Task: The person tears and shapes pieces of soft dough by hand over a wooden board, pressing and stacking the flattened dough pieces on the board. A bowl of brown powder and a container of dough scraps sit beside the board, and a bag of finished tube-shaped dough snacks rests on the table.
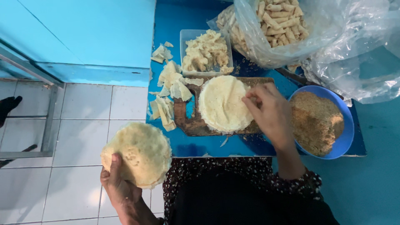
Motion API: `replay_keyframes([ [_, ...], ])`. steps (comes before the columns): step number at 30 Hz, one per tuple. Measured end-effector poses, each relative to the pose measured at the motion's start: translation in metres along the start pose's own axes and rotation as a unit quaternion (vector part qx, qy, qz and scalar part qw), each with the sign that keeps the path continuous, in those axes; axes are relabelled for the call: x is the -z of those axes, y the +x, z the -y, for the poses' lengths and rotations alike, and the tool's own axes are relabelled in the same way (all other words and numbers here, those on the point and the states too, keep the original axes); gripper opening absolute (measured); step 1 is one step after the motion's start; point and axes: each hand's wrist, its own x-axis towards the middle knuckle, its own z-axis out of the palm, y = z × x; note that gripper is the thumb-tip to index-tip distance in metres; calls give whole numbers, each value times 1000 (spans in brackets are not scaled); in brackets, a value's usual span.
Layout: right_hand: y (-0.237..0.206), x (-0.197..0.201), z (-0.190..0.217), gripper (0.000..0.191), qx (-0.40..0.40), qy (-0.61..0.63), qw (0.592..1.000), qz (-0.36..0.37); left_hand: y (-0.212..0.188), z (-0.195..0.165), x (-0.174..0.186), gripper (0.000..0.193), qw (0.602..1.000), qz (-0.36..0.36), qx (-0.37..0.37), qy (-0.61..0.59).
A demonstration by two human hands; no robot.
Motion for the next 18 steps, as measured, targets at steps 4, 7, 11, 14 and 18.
replay_keyframes([
  [4, -6, 5, -2, 23, -83, 39, 996, 17, -1, -2, 1, 40, 1000, 3, -8, -4],
  [7, -6, 3, -4, 32, -110, 52, 992, 27, -2, -4, -2, 41, 1000, 14, -5, -23],
  [11, -6, 6, -4, 28, -71, 16, 996, 44, -9, -12, -8, 42, 1000, 19, 7, -22],
  [14, -13, 12, 5, 30, 35, -103, 993, -49, -20, -19, -13, 41, 999, 34, 18, -25],
  [18, -26, 2, 27, 21, 113, 17, 993, -27, -33, -17, -30, 39, 994, 95, 30, -46],
])
